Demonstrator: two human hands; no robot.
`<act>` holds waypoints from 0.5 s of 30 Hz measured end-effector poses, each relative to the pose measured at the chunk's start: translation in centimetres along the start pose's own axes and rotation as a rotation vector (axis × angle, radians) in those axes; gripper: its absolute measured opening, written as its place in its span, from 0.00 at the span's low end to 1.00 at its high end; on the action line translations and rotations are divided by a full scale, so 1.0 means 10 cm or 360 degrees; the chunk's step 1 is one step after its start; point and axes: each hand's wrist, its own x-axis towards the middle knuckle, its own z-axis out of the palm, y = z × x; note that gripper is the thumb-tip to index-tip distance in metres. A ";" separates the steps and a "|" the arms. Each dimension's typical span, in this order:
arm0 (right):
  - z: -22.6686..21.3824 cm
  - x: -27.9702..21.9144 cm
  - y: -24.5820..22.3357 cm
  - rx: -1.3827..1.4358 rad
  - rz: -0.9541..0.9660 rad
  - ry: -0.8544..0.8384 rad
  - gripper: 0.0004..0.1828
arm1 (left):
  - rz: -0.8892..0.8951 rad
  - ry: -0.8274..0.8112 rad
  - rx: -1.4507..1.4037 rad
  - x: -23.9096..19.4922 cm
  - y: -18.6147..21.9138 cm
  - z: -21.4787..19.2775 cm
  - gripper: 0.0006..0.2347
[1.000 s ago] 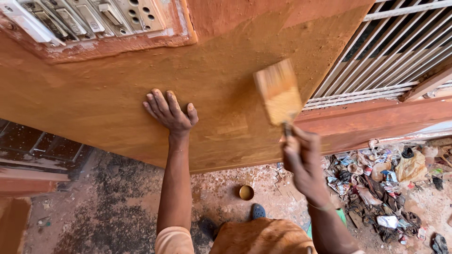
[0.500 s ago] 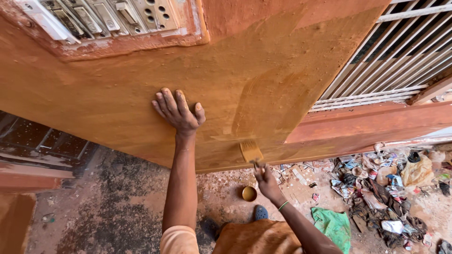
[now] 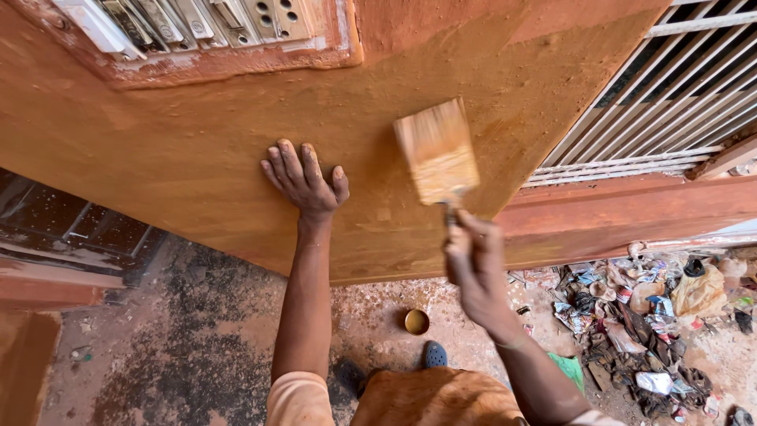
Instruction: The person paints a wall with a brush, applying a yellowish-brown coat in steady strokes. The person holds the wall with the left hand while brushing with the right hand, working around an electrical switchboard.
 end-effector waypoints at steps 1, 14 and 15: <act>0.10 0.01 0.19 -0.0156 -0.0075 0.0000 0.19 | 0.0001 0.0003 -0.0001 0.01 0.00 -0.01 0.27; 0.42 -1.36 2.33 -0.0506 0.1125 -0.0337 0.14 | 0.0019 0.0029 -0.0015 0.05 0.01 0.00 0.27; 0.37 -1.35 2.31 -0.0424 0.1167 -0.0269 0.13 | 0.0016 0.0019 -0.0007 0.04 0.02 0.00 0.27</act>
